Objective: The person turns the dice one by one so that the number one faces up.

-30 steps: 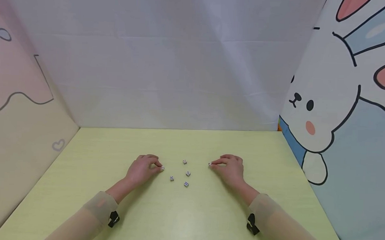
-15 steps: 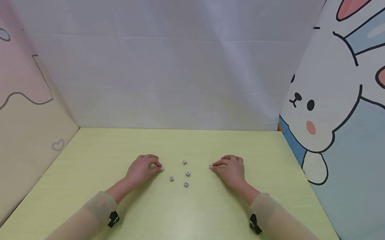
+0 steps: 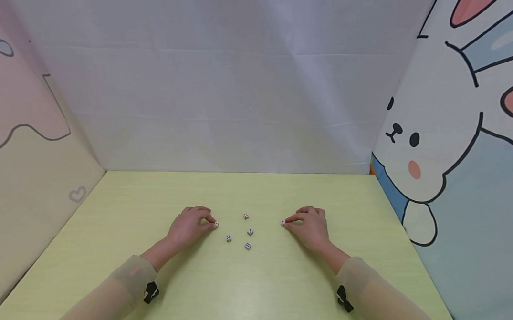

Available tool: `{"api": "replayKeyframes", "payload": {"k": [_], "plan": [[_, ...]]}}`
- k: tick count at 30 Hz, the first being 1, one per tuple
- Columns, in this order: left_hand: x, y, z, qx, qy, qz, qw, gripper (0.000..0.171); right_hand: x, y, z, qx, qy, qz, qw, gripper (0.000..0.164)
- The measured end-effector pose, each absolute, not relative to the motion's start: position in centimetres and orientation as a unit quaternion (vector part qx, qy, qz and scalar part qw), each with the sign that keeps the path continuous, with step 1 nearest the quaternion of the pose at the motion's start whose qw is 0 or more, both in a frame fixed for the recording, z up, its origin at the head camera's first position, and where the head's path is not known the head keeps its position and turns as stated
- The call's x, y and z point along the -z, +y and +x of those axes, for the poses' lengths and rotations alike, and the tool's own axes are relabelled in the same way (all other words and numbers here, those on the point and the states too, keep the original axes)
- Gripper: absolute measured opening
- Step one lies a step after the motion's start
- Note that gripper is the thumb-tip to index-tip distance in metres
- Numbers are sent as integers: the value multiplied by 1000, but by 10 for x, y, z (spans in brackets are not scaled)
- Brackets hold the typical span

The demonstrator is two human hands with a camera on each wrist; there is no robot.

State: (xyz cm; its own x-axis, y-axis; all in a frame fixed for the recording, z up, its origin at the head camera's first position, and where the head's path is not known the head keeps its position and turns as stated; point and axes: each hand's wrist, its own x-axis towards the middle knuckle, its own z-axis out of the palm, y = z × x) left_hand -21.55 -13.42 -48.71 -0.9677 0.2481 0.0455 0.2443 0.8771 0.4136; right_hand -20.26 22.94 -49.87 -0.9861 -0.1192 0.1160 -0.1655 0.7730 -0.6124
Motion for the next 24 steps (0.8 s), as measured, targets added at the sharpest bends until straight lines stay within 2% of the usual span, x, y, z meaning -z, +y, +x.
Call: {"api": "replayKeyframes", "payload": {"k": [9,14,24], "plan": [[490,-135,-216,-216,968,127,7,6,496,232,-200,-334,-940,65,25,12],[489,-135,-217,-218,967,128,7,7,495,234,-200,-331,-941,60,23,18],[479,-134,-218,-211,969,129,4,7,490,237,-201,-299,-950,75,53,20]]}}
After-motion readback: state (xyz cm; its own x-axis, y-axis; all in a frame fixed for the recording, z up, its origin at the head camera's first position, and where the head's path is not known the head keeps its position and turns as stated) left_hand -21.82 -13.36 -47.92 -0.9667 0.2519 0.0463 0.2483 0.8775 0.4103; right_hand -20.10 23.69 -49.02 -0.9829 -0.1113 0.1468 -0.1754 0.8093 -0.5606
